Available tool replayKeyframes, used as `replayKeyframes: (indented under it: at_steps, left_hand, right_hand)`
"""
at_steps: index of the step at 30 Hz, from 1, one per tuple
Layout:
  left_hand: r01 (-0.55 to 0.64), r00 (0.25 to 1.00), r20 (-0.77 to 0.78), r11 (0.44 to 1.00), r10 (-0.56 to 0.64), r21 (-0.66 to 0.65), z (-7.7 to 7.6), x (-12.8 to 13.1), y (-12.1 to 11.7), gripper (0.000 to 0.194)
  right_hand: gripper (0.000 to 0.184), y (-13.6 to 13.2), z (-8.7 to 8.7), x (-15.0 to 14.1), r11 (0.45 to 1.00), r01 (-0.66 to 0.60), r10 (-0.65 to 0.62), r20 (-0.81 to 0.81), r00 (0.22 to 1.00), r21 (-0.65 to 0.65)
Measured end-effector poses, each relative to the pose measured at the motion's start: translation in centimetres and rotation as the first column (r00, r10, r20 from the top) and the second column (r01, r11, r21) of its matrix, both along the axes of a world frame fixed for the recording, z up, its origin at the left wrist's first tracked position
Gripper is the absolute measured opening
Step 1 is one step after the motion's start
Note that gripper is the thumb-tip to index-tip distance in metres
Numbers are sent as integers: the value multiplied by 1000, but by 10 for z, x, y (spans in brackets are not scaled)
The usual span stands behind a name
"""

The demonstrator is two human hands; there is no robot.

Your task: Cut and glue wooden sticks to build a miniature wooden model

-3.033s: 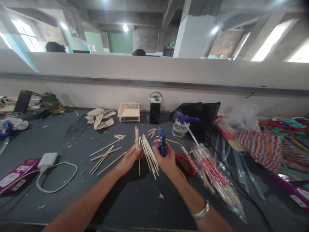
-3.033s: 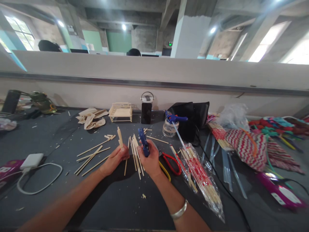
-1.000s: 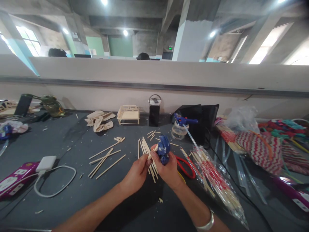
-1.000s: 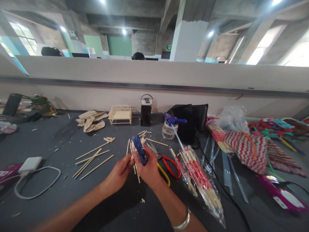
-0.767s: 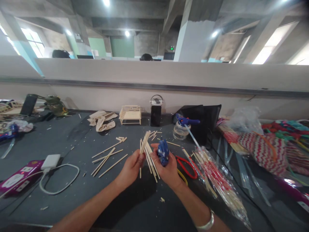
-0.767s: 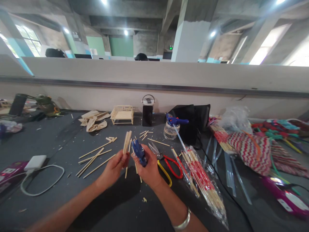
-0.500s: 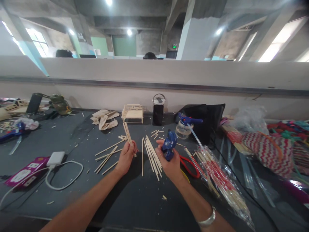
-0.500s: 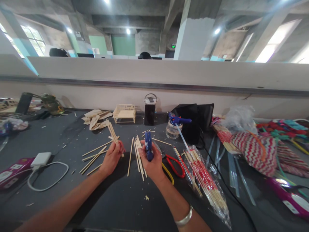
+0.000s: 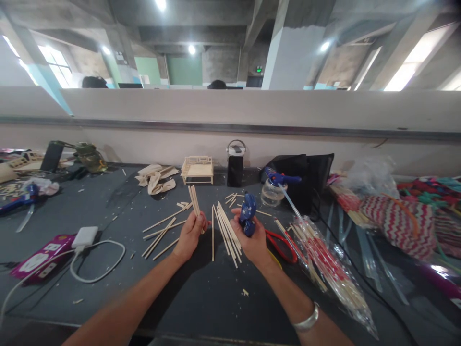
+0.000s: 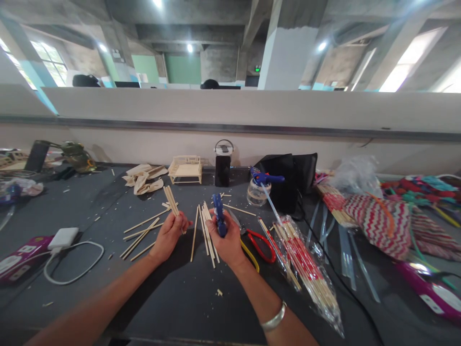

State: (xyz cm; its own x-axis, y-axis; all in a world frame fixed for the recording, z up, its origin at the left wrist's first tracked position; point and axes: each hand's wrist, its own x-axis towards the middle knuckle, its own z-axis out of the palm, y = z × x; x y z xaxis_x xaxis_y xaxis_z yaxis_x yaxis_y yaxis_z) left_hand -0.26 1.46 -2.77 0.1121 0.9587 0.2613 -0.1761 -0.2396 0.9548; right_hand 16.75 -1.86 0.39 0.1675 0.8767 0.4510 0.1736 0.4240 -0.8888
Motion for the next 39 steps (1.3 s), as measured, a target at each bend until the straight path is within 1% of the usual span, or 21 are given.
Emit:
replayKeyframes:
  at_steps: [5,9,11,13,16,18,20,24,27,30,33,36,39]
  left_hand:
    - [-4,993,-121,1000,3,-13,0,0,0,29]
    - [-10,983,-183,1000,12,7,1,1,-1,32]
    - [8,972,-235,1000,-3,20,5,1,-2,32]
    - [40,961,-274,999,-36,8,13,-1,-4,33]
    - [119,950,-288,992,-123,-32,31,-8,-5,33]
    - [202,916,-342,977,-211,-61,47,-17,-6,34]
    - [260,861,-426,960,-279,-102,63,-26,-7,37]
    - [312,735,-573,931,-363,-189,91,-43,-8,38]
    - [313,683,-635,930,-362,-194,103,-51,-9,34]
    - [343,664,-649,923,-371,-176,106,-56,-8,33]
    - [378,620,-648,892,-443,-248,105,-57,-10,32]
    - [401,573,-652,864,-496,-305,106,-52,-13,32]
    - [395,537,-671,855,-511,-335,111,-48,-13,34]
  right_hand:
    - [22,1,-1,-1,1000,-24,24,23,999,-17]
    - [22,5,-5,2,999,-13,7,185,983,33]
    - [22,7,-7,4,998,-25,10,251,968,55]
    - [20,8,-8,5,997,-55,40,289,956,45]
    - [20,9,-7,7,995,-103,89,360,929,19]
    - [25,9,-5,8,993,-119,100,412,906,21]
    - [30,10,-5,9,992,-126,101,439,893,28]
    - [33,9,-6,10,987,-160,132,438,889,27]
    - [32,9,-4,10,986,-164,146,428,892,5]
    - [31,7,0,9,985,-172,162,426,890,-14]
    - [33,5,2,7,978,-209,198,405,893,-17]
    - [30,4,2,5,971,-236,233,320,918,-32]
    - [25,4,-1,4,969,-245,247,230,941,-39]
